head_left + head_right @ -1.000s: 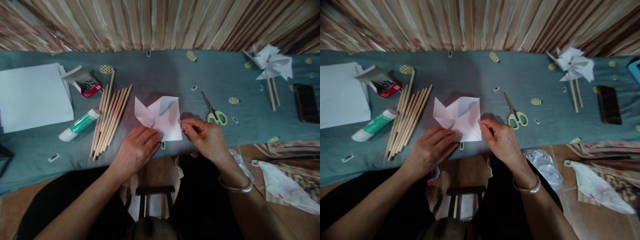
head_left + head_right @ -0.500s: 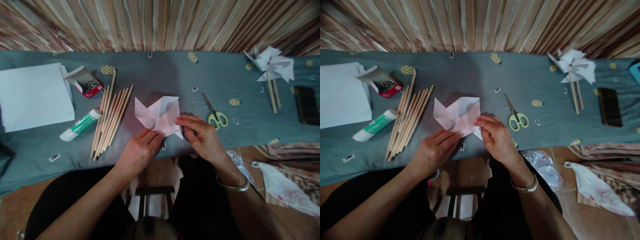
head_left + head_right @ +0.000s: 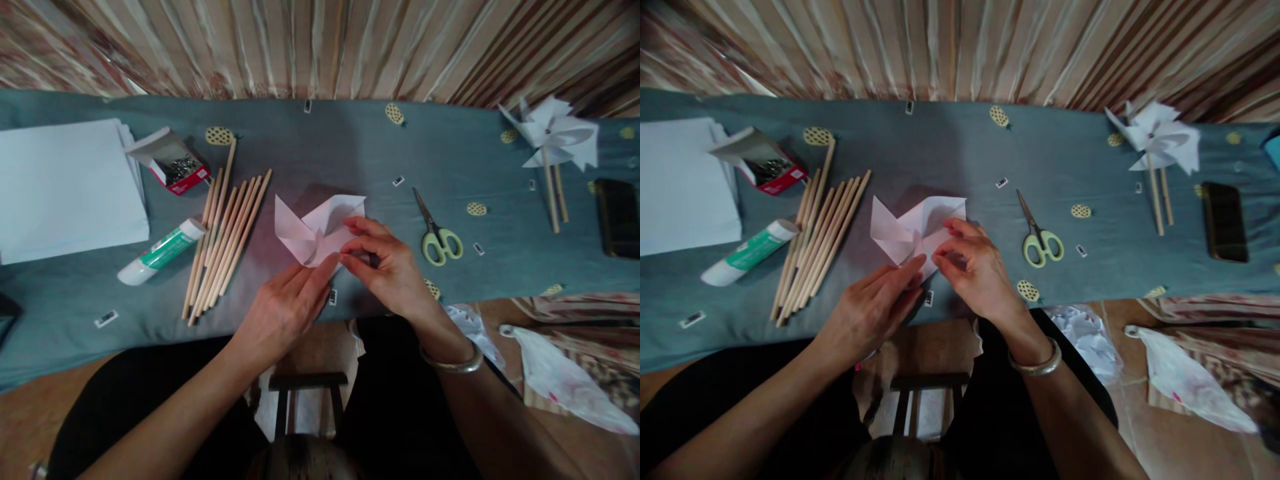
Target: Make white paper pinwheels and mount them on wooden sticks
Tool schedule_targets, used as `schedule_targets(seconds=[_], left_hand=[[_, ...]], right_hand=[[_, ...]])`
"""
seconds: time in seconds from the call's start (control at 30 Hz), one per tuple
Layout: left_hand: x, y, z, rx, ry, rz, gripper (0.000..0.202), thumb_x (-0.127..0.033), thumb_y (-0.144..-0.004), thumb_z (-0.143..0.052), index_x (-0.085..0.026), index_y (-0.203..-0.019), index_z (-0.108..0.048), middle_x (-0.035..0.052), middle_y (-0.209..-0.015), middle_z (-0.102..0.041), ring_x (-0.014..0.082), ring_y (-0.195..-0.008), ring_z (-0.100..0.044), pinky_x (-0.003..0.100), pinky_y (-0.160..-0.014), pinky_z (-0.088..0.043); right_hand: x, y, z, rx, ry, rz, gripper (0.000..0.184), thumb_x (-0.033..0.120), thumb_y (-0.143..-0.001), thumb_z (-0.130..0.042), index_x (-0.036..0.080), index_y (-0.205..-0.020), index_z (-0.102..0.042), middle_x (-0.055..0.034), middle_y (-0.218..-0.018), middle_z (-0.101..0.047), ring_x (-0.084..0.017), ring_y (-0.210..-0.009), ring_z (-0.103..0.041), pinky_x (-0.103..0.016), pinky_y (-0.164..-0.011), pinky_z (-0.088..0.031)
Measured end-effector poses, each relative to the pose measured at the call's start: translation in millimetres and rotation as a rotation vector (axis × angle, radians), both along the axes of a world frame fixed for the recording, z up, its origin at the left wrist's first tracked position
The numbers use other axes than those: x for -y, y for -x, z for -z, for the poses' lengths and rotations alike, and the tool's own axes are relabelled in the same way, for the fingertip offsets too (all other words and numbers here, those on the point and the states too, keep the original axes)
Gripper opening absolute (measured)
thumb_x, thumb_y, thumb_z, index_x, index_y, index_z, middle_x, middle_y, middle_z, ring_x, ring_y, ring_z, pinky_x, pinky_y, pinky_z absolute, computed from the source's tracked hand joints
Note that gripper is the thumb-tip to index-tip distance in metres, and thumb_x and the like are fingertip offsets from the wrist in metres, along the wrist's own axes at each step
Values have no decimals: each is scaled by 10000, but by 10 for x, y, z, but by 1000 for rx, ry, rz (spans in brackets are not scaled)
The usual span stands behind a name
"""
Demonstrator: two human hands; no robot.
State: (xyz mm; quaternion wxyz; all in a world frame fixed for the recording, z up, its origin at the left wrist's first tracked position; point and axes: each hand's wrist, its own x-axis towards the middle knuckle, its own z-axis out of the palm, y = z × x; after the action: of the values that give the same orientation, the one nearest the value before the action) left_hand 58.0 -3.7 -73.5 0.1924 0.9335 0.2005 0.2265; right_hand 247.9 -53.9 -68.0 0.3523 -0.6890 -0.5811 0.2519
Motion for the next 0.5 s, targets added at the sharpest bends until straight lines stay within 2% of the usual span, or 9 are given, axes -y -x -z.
schedule_targets(seconds=[0.07, 0.23, 0.5], left_hand=[[-1, 16, 4, 2, 9, 20, 374, -117, -921, -518, -84, -1291, -482, 87, -946, -694, 181, -816, -634, 321, -733, -591], [-17, 50, 29, -2, 27, 51, 218, -102, -897, -548, -66, -1102, -616, 122, -998, -683, 208, -866, -617, 353, -766, -595], [-22, 42, 39, 9, 126, 56, 236, -112, -902, -551, -58, -1120, -623, 123, -1000, -662, 202, -898, -593, 341, -784, -588]], right_hand=[[-34, 24, 5, 48, -9, 3, 59, 188, -808, -666, 218, -782, -710, -68, -1234, -637, -233, -1105, -602, -449, -978, -490], [-72, 70, -3, 163, -20, 5, 73, 181, -800, -663, 215, -747, -699, -70, -1237, -638, -238, -1087, -598, -449, -958, -493], [-54, 96, -7, 232, -24, 6, 68, 173, -797, -639, 215, -780, -689, -77, -1245, -637, -251, -1112, -591, -458, -972, -482]])
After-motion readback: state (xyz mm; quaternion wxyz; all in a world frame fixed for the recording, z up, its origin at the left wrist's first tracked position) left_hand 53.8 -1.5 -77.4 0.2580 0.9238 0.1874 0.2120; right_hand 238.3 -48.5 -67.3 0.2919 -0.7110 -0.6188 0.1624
